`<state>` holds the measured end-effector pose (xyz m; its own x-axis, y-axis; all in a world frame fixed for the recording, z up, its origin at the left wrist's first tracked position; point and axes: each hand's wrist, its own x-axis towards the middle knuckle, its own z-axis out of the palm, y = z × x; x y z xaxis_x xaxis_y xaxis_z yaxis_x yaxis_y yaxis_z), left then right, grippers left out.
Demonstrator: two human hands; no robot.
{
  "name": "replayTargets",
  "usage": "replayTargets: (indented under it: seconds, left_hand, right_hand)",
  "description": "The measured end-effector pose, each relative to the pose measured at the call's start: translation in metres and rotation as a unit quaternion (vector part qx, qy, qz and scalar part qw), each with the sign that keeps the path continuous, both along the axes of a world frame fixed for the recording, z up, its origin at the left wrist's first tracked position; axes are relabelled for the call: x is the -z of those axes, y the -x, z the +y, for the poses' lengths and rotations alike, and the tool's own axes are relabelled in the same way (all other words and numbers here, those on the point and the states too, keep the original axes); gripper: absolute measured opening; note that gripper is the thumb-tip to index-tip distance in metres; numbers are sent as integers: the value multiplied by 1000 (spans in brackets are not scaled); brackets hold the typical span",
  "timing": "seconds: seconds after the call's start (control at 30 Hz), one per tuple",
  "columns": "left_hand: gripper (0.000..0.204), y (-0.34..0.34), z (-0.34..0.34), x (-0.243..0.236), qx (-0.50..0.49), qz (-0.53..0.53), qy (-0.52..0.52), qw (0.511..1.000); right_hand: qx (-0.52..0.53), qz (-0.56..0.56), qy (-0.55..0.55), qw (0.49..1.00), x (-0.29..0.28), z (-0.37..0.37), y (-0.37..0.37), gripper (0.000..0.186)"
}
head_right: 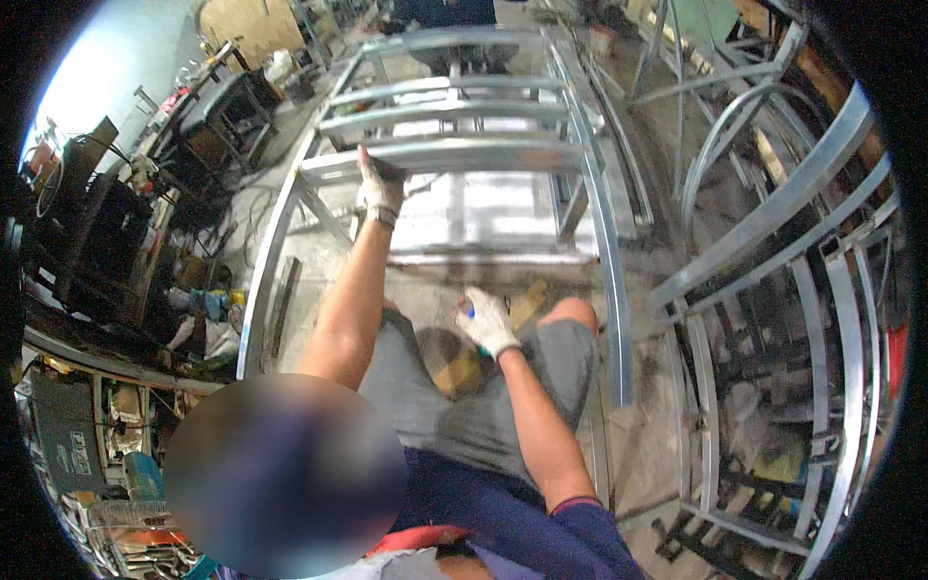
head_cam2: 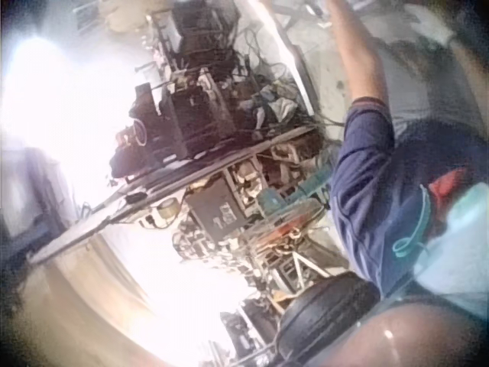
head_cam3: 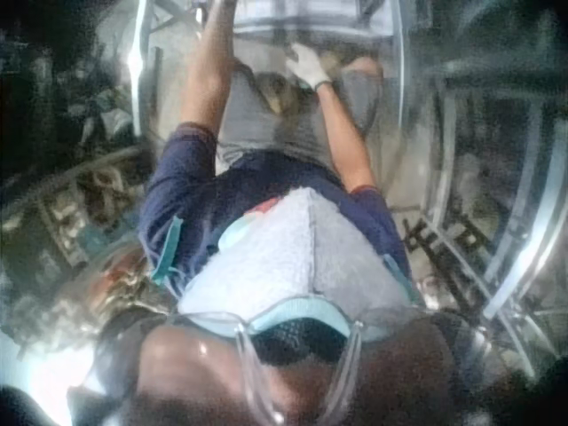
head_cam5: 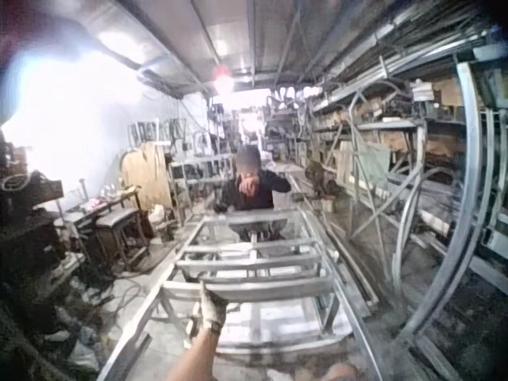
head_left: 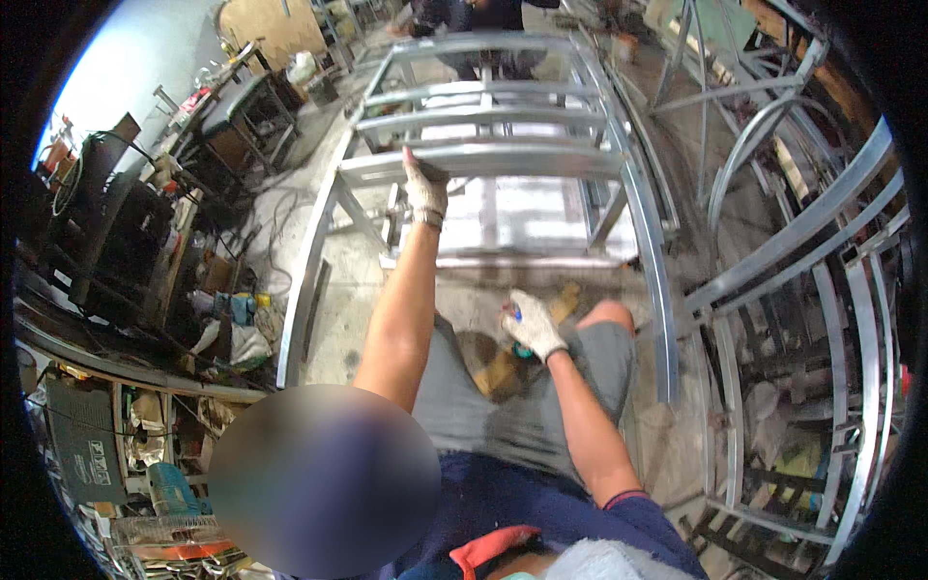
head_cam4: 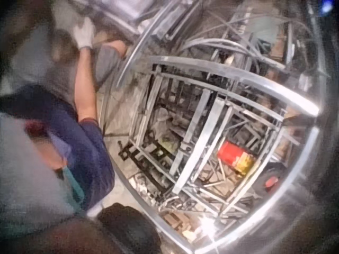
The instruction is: The person measures and marks a metal frame using a tape measure and a marker. They record measurements on a small piece of cardboard and then mark the frame at specific points.
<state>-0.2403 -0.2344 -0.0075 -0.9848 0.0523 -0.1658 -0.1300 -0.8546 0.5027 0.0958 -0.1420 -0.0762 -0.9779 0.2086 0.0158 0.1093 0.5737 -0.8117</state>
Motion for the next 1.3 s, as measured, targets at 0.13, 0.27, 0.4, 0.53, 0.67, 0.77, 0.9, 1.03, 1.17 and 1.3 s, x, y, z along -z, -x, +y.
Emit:
replayTargets:
  seconds: [0.13,0.27,0.4,0.53,0.67,0.77,0.9,1.03,1.17,1.3]
  left_hand:
    - [45,0,1,0,-41,-21,34,998]
    - [46,-2,-1,0,-26,18,29,999]
    - [44,-6,5,-5,-45,-11,18,999]
    - [47,-9,-1,-9,-17,-14,10,1000]
    - [48,-10,2,-6,-46,7,17,999]
    - [47,-6,4,-5,-34,13,-11,999]
    - [44,-1,4,-5,-39,-7,-18,999]
    - [42,-4,-1,-5,-11,21,-26,999]
    - [44,-7,2,-7,-20,1,-19,1000]
    - [48,0,5,-3,-25,-8,-24,999]
  right_hand:
    - [-12,-11,0,1000,-1,0,1,37]
    - [-9,-48,15,999,-3,-1,2,38]
    - [-3,-33,6,999,-6,-2,3,38]
    - [-13,-35,13,999,-7,-2,3,39]
    - [-16,-51,27,998,-5,0,2,39]
    - [-4,-36,15,999,-3,-1,4,37]
    - [-13,-38,11,999,-1,-1,5,39]
    - [-14,-52,12,998,4,-1,6,41]
    - [2,-60,4,998,8,-3,7,43]
    - [-7,-52,-2,999,6,-2,8,43]
